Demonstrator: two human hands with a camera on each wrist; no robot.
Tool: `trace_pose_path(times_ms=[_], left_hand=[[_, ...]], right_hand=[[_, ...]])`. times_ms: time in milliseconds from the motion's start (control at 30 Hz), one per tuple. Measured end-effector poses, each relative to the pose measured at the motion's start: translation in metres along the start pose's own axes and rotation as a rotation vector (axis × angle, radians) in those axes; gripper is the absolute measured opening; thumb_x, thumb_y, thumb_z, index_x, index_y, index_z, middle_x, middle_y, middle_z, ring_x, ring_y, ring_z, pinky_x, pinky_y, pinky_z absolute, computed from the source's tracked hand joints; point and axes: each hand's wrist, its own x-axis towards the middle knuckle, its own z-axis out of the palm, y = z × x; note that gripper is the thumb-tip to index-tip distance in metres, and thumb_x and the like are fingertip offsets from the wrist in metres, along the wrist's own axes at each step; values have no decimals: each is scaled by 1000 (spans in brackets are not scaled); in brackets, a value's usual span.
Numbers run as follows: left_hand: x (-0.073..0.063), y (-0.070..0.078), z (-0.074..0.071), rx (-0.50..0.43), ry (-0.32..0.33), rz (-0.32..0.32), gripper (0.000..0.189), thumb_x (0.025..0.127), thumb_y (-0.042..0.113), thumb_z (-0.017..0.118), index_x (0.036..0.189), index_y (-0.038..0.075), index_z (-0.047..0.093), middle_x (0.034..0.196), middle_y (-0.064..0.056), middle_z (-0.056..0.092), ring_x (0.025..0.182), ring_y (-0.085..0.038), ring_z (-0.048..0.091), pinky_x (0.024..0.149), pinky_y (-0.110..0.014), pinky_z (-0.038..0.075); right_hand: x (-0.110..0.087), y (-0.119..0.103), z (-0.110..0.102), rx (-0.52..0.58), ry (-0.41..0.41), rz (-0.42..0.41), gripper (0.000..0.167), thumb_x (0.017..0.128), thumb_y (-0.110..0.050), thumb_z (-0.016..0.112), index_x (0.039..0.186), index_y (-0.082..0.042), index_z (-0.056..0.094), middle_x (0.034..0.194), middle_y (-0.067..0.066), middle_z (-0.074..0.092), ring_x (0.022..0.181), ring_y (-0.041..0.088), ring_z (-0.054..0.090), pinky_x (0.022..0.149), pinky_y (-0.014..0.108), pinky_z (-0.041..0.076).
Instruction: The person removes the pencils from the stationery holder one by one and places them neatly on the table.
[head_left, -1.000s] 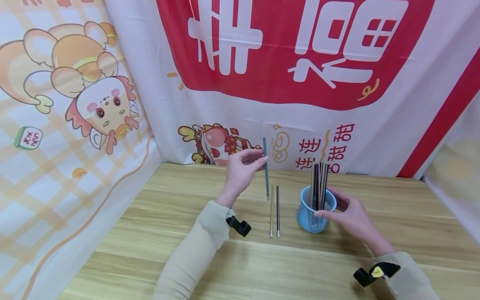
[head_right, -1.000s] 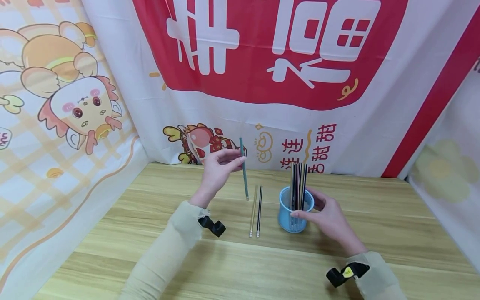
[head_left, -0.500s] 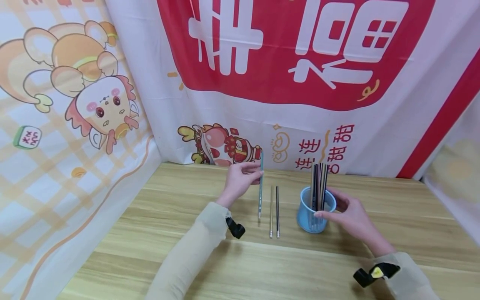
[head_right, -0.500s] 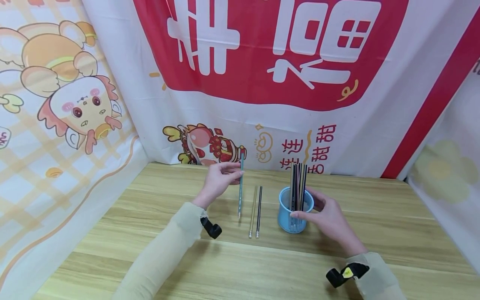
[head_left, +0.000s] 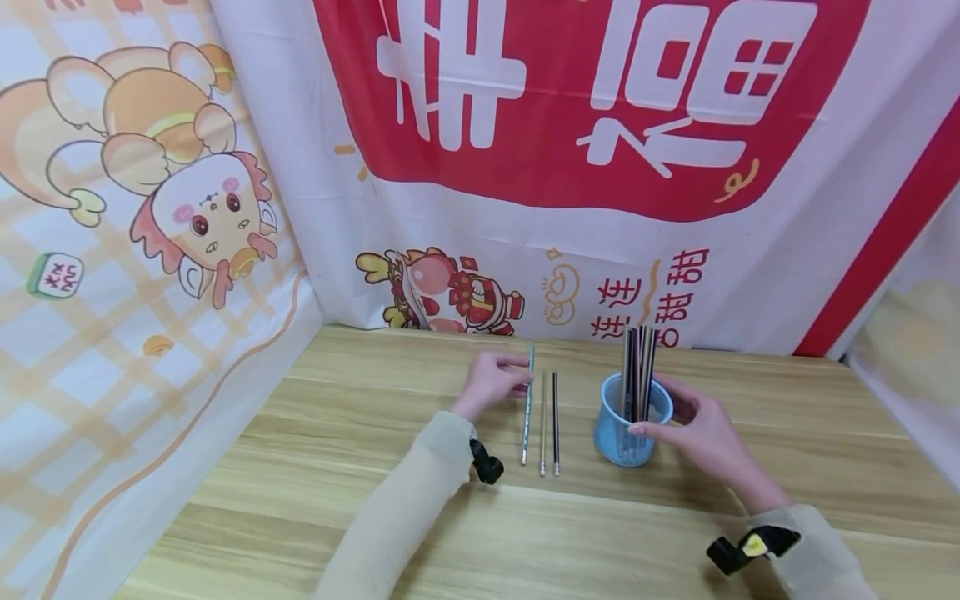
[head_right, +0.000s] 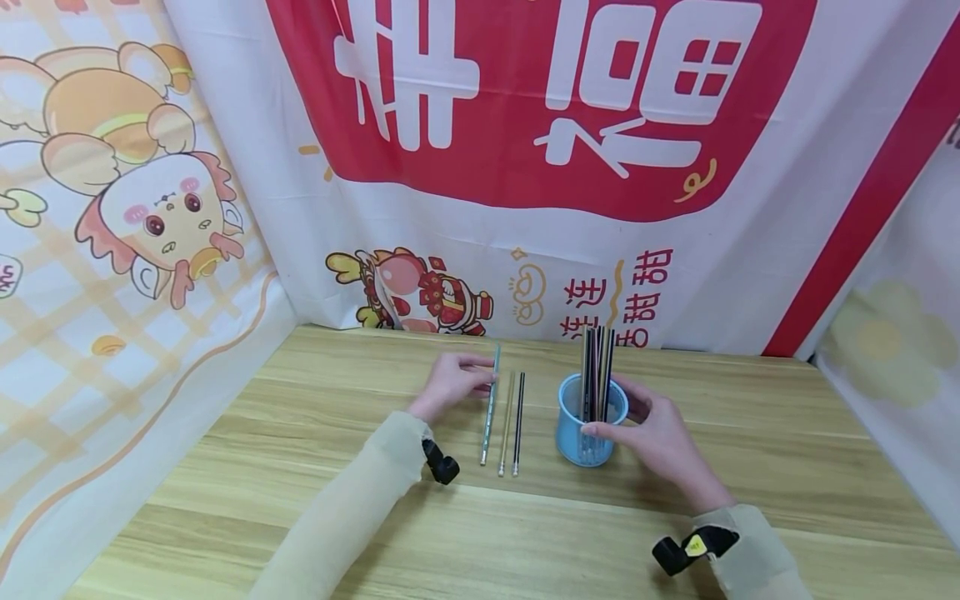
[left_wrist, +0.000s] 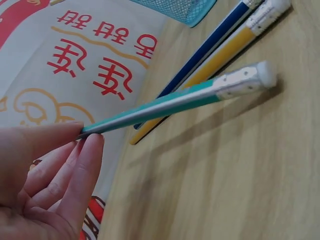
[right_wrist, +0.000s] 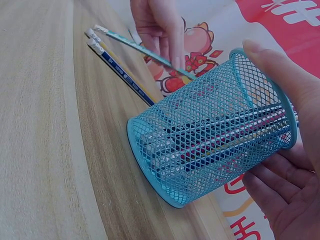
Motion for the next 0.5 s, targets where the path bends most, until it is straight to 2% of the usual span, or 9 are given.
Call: trace_pose_path(times_ms=[200, 333, 500], left_hand=[[-4, -4, 8, 49, 30, -59, 28, 85, 0, 80, 113, 1, 74, 89, -9, 73, 73, -21, 72, 68, -30, 62], [-8, -5, 10, 84, 47, -77, 29, 86, -3, 79, 114, -3, 73, 90, -11, 73, 71, -21, 73, 64, -28, 62], [-8, -5, 13, 145, 68, -84, 27, 85, -3, 80, 112, -2, 75, 86, -10, 74, 67, -20, 73, 60, -27, 61]], right_hand=[[-1, 0, 0, -1, 1, 7, 90, 84, -42, 85, 154, -4, 42, 148, 23, 50, 130, 41, 53, 107, 51, 43], [-1, 0, 0, -2, -2, 9, 90, 84, -43, 84, 154, -5, 41, 148, 23, 50, 130, 40, 53, 107, 51, 44], [-1, 0, 0, -7, -1, 3, 90, 84, -42, 84, 154, -5, 42, 147, 23, 51, 129, 40, 53, 106, 51, 44]])
